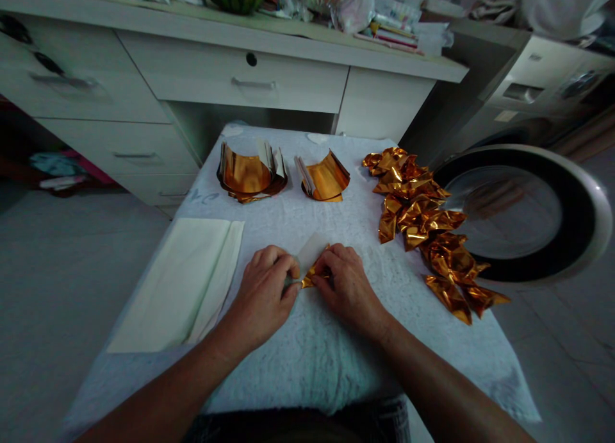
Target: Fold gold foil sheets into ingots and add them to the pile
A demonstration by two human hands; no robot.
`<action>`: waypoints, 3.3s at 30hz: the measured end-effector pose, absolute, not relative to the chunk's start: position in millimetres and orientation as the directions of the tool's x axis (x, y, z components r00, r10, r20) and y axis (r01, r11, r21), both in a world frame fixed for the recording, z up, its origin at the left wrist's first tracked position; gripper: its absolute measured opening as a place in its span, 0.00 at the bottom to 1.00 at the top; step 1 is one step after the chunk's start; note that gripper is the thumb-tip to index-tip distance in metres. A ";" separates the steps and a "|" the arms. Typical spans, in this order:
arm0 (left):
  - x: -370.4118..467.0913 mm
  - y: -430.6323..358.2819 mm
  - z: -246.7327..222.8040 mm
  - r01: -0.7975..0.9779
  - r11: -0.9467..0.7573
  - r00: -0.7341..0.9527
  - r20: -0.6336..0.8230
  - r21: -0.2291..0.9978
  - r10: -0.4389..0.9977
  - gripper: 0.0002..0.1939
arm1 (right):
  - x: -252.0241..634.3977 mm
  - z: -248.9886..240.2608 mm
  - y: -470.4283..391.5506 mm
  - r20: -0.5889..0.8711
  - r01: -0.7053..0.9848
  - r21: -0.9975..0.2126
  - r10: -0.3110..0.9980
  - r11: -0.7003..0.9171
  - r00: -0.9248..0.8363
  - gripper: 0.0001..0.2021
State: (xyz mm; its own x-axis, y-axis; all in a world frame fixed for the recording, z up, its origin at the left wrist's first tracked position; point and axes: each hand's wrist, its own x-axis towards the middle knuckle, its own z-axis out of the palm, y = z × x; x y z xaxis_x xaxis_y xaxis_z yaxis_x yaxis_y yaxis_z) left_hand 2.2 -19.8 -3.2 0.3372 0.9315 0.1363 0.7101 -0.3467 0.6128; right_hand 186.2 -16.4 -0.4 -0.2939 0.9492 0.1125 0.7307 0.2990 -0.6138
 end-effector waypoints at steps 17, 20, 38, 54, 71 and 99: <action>-2.9 -16.8 1.2 0.679 -0.390 0.434 0.088 0.623 0.897 0.20 | 184.4 3.4 -17.1 0.071 0.767 -0.580 0.955 0.274 -0.288 0.03; 0.8 -16.4 1.7 0.706 -0.374 0.414 0.078 0.602 0.907 0.16 | 184.5 2.6 -17.9 0.077 0.766 -0.576 0.952 0.285 -0.297 0.02; 1.6 -14.1 -3.4 0.732 -0.381 0.401 0.094 0.565 0.911 0.15 | 193.0 7.1 -21.3 0.074 0.679 -0.670 0.938 0.298 -0.339 0.17; 1.4 -13.6 -2.6 0.724 -0.386 0.414 0.087 0.572 0.906 0.16 | 197.1 8.6 -24.0 0.065 0.682 -0.644 0.913 0.346 -0.402 0.30; -1.9 -10.2 0.6 0.711 -0.374 0.446 0.029 0.595 0.895 0.17 | 176.8 -2.8 -20.3 0.090 0.809 -0.535 0.968 0.245 -0.234 0.22; -3.5 -9.8 1.6 0.706 -0.375 0.453 0.024 0.601 0.891 0.20 | 204.7 -0.6 -14.9 0.096 0.615 -0.695 0.896 0.372 -0.433 0.40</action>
State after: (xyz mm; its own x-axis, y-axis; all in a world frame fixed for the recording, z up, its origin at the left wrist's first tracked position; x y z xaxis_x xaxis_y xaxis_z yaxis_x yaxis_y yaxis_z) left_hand -3.5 -9.8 1.6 0.4529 0.8912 0.0238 0.7059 -0.3748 0.6010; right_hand 204.7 -14.9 -0.6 -0.4331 0.8962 0.0964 0.6153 0.3721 -0.6950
